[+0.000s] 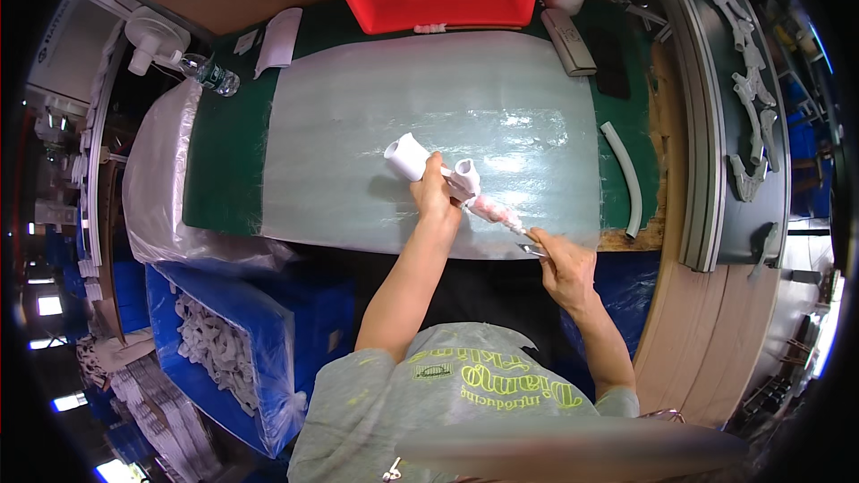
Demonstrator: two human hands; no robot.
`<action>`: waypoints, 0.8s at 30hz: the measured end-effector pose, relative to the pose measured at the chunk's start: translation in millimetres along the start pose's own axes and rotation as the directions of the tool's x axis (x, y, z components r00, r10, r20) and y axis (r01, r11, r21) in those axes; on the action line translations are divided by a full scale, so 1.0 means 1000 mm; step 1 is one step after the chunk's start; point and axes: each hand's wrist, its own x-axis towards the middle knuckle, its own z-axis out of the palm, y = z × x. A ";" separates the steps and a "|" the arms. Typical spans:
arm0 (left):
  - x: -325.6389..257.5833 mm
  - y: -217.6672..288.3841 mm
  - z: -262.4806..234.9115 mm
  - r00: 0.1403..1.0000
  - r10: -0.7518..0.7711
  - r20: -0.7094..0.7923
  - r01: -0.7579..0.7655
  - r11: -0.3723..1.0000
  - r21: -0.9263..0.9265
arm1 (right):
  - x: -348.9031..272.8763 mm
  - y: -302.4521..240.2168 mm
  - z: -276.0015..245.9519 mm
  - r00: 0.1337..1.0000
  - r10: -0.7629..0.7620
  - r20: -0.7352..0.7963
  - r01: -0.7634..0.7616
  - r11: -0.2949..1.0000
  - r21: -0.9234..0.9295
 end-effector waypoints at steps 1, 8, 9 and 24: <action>-0.002 0.001 0.001 0.999 -0.036 0.020 0.036 0.999 -0.008 | 0.000 0.012 -0.002 0.997 0.043 -0.062 -0.048 0.996 -0.081; -0.006 0.012 0.006 0.999 0.001 -0.039 0.000 0.999 0.032 | 0.004 -0.024 -0.011 0.998 -0.041 0.040 0.043 0.998 -0.053; -0.007 0.012 0.005 1.000 0.012 -0.019 -0.012 1.000 0.014 | 0.005 -0.021 -0.007 1.000 -0.009 0.012 0.009 1.000 -0.019; -0.009 0.034 -0.022 0.984 -0.135 0.113 0.148 0.983 -0.108 | 0.017 0.008 0.007 0.987 0.070 -0.147 -0.087 0.990 -0.109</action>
